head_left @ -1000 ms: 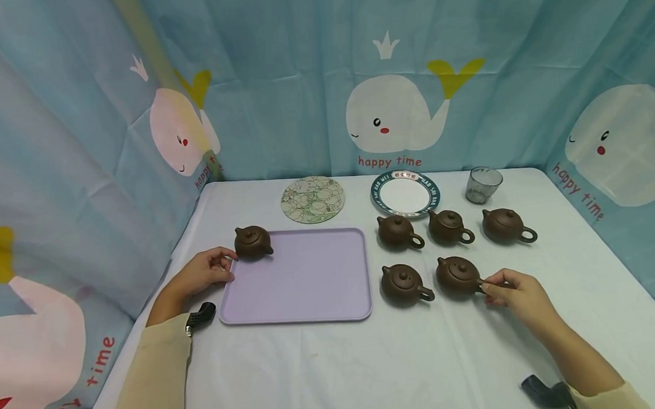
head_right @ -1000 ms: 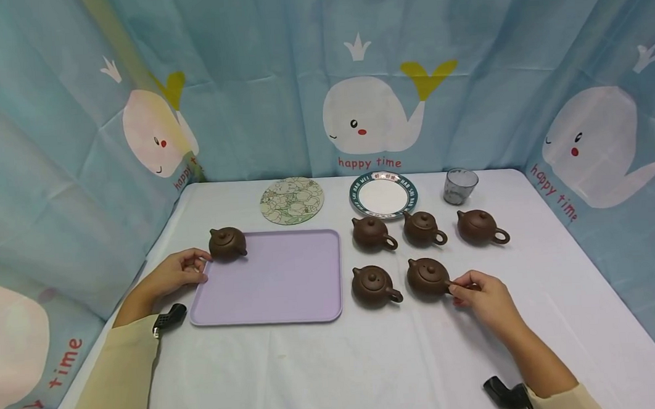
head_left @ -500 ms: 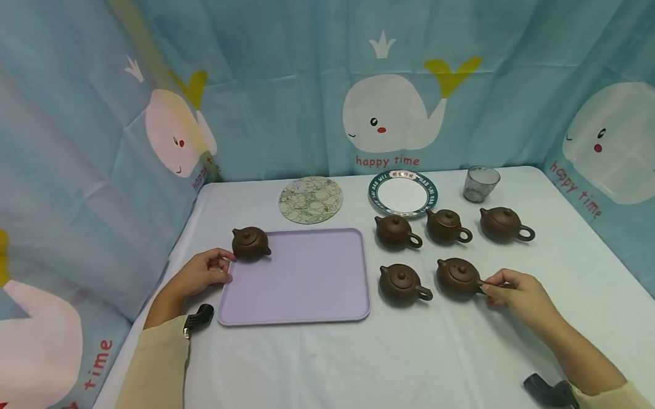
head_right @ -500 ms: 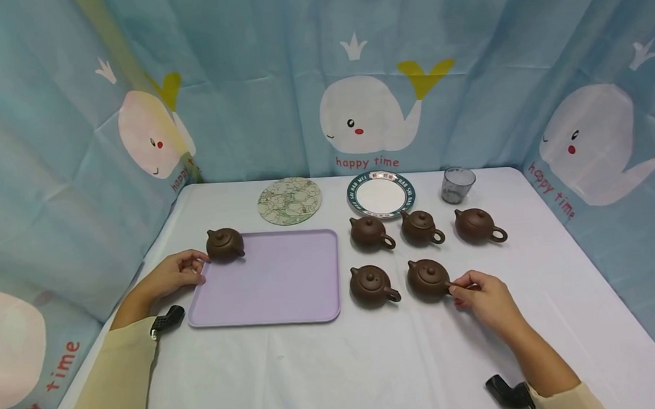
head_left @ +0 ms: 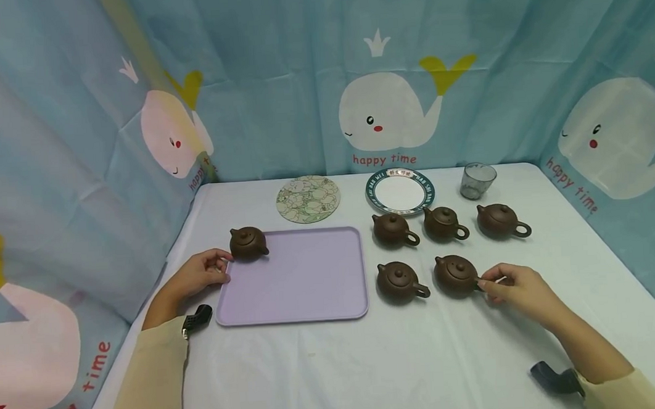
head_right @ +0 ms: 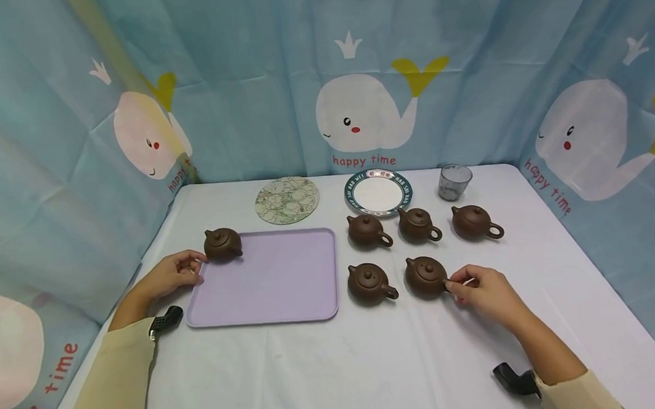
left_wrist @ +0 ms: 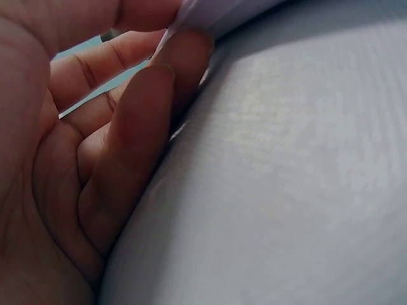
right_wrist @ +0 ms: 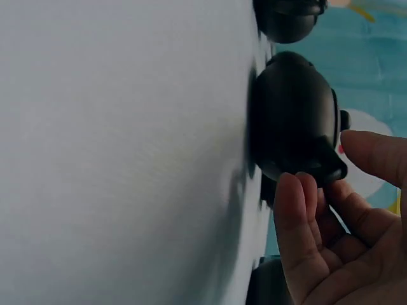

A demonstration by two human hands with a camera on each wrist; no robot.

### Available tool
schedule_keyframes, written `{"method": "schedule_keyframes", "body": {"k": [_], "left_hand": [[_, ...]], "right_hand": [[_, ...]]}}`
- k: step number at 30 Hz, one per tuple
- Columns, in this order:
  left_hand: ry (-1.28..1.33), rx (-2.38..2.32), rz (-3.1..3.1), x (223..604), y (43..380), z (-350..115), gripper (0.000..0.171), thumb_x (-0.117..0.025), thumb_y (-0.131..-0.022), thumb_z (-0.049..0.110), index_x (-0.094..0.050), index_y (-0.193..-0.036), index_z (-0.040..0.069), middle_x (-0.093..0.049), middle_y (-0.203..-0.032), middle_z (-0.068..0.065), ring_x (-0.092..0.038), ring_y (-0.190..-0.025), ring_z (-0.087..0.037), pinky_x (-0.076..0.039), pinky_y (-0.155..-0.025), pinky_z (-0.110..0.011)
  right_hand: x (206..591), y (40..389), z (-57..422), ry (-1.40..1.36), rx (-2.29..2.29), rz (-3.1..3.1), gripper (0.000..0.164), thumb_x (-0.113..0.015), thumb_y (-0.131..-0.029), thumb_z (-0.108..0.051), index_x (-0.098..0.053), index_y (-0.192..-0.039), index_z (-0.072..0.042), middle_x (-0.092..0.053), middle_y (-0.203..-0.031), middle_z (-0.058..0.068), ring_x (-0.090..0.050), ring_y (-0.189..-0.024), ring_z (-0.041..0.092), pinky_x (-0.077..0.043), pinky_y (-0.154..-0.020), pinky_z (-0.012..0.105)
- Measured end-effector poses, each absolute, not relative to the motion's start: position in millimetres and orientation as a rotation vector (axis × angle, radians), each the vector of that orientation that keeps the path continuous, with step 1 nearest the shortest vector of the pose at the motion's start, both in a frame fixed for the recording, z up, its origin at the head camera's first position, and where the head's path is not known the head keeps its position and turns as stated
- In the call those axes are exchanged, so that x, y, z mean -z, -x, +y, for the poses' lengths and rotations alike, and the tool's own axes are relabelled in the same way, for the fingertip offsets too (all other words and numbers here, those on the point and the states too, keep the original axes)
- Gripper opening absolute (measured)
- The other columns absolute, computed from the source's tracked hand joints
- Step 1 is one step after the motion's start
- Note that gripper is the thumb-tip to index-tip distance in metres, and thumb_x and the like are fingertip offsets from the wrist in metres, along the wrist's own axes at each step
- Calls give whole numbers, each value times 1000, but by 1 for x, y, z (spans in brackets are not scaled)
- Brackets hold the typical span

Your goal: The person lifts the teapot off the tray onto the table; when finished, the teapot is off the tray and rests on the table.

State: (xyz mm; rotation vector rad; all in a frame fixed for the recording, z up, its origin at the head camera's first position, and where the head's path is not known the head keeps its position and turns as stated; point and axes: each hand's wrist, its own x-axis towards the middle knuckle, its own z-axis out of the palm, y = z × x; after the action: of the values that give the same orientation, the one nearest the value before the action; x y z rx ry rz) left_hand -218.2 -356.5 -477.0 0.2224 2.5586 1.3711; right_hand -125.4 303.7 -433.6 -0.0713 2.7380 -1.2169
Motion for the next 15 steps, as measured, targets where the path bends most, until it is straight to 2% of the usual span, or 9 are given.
{"method": "schedule_keyframes", "body": {"k": [5, 15], "left_hand": [[-234, -1380, 2542, 476, 218, -357, 48, -72, -79, 0, -55, -124, -2, -55, -91, -13, -50, -72, -16, -44, -61, -25], [-229, -1353, 2569, 476, 217, -356, 47, -73, -79, 1, -55, -123, -1, -55, -90, -14, -51, -75, -17, -44, -64, -26]], "right_hand": [[414, 132, 299, 138, 1030, 2828, 30, -65, -92, -34, -66, -102, -5, -65, -76, 2, -59, -68, 18, -43, -59, 33], [380, 156, 269, 399, 986, 2873, 18, -65, -93, -28, -69, -96, -10, -65, -82, 4, -58, -71, 18, -46, -59, 34]]}}
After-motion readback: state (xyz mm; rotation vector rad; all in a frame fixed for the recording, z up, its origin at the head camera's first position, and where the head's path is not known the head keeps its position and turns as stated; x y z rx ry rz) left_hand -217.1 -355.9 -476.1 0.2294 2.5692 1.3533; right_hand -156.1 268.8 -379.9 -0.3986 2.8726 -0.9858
